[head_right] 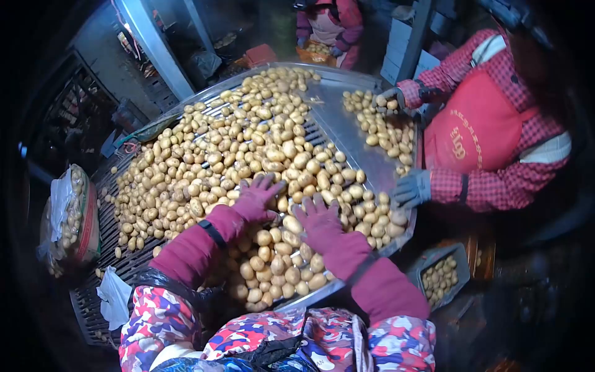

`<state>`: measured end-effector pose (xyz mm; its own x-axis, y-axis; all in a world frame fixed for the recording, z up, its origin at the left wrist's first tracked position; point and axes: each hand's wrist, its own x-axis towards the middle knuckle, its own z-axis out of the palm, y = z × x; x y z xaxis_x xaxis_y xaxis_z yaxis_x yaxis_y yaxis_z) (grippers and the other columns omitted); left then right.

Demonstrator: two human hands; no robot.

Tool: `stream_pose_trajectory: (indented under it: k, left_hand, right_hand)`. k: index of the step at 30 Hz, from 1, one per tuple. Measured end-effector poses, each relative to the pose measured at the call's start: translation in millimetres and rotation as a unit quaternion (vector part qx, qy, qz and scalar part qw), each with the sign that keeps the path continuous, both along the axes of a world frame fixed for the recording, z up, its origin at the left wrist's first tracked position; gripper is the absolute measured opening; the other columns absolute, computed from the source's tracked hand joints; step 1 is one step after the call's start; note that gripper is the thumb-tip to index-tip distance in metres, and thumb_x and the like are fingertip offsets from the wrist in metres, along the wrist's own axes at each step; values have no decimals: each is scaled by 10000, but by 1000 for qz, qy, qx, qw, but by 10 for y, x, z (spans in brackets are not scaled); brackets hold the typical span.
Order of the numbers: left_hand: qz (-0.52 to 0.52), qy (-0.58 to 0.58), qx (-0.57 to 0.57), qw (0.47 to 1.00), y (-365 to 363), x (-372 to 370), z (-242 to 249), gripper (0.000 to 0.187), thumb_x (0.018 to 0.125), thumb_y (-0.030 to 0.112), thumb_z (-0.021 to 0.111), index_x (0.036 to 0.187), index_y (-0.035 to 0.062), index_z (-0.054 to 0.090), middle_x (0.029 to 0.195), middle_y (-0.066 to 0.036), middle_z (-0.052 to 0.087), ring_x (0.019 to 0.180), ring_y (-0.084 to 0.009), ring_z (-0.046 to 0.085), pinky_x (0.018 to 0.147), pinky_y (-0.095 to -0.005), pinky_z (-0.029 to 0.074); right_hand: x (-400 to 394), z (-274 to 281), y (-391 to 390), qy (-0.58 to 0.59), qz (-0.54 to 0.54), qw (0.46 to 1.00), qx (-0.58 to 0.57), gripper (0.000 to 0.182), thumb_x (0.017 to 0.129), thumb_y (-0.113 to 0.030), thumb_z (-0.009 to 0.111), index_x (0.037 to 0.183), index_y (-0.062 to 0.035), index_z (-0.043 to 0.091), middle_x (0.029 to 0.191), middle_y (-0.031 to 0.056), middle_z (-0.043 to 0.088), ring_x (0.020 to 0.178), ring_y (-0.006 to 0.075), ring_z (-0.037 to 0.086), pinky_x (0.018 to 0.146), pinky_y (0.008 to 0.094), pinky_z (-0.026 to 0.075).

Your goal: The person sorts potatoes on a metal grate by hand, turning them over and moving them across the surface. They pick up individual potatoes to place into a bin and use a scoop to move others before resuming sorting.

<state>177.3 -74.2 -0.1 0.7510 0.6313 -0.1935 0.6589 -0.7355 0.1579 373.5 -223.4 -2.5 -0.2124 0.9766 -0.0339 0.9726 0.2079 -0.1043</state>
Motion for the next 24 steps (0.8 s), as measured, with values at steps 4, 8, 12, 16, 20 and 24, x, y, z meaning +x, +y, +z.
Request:
stream_pose_trajectory:
  k: [4, 8, 12, 16, 20, 24]
  left_hand:
    - [-61, 57, 24, 996, 281, 330, 30, 972, 665, 306, 816, 1529, 293, 371, 1586, -110, 316, 1456, -379, 294, 1057, -661, 391]
    - [-138, -46, 41, 989, 663, 649, -242, 899, 654, 203, 786, 1480, 218, 430, 1512, -119, 393, 1350, -360, 397, 969, -521, 500]
    - [-101, -90, 30, 990, 821, 1029, -158, 887, 664, 180, 772, 1475, 137, 415, 1497, -121, 408, 1344, -352, 418, 993, -484, 501]
    - [-37, -138, -55, 988, 909, 1163, -182, 928, 731, 202, 772, 1543, 129, 330, 1559, -156, 349, 1408, -351, 384, 1116, -444, 410]
    - [-15, -304, -310, 901, 474, 323, 420, 910, 861, 361, 745, 1578, 97, 250, 1598, -206, 292, 1481, -342, 272, 1220, -403, 241]
    - [-101, -147, -19, 984, -354, -1030, 408, 918, 825, 606, 654, 1509, 58, 380, 1464, -240, 431, 1365, -472, 377, 1135, -607, 269]
  right_hand:
    - [86, -23, 500, -75, -8, 996, -56, 911, 785, -569, 714, 1537, -204, 351, 1576, 97, 345, 1458, 416, 259, 1075, 736, 251]
    - [464, -65, 891, -51, -42, 996, -63, 840, 805, -583, 686, 1523, -280, 371, 1582, 77, 333, 1444, 444, 272, 1055, 725, 301]
    - [676, -152, 1212, -74, -101, 991, -50, 755, 837, -566, 653, 1502, -310, 403, 1586, 67, 326, 1417, 455, 319, 1038, 685, 352]
    - [953, -127, 1520, -63, -183, 978, -82, 708, 873, -537, 611, 1503, -284, 408, 1590, 53, 317, 1419, 425, 322, 1033, 670, 362]
    - [948, -45, 1150, -34, -173, 983, -60, 734, 874, -544, 609, 1505, -226, 409, 1580, 111, 326, 1436, 410, 302, 1092, 607, 325]
    - [513, 153, -81, 21, 63, 998, -7, 806, 830, -643, 605, 1483, -200, 441, 1548, 119, 364, 1434, 406, 305, 1090, 720, 221]
